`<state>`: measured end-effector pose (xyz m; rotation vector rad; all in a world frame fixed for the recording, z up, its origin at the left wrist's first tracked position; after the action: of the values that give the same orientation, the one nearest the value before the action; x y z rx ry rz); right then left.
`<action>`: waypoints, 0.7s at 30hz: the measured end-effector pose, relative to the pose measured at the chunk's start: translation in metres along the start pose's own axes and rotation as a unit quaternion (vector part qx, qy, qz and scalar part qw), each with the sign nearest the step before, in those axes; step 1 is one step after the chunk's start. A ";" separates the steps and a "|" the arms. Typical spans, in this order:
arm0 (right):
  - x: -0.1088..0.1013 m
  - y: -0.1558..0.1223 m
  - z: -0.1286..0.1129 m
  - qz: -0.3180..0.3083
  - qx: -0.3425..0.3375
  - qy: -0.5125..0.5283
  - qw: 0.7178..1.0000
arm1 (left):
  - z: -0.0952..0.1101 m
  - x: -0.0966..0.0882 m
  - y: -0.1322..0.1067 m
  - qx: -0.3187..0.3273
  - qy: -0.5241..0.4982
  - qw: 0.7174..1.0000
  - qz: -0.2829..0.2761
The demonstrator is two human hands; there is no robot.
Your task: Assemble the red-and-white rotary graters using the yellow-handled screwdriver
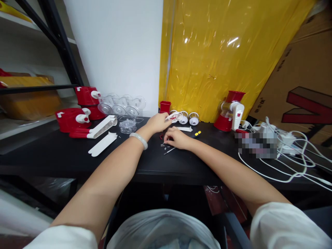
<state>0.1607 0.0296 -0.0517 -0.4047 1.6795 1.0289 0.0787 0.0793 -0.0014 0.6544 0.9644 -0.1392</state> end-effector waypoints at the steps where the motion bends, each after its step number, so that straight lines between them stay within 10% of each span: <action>1: 0.000 0.000 0.000 0.000 0.000 0.000 1.000 | 0.000 0.000 0.000 -0.002 0.002 1.000 0.000; 21: -0.007 -0.002 -0.005 0.005 -0.010 0.037 0.999 | 0.000 -0.001 0.000 0.000 0.002 1.000 0.003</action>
<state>0.1616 0.0236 -0.0460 -0.4520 1.7398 1.0491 0.0781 0.0788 -0.0008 0.6572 0.9660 -0.1327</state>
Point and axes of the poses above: each hand's wrist, its own y-axis towards the middle knuckle, its own x-axis out of the palm, z = x × y, the point moved 7 cm from there along y, towards the middle knuckle, and after that the axes turned 10 degrees about -y, right-handed, at the moved point
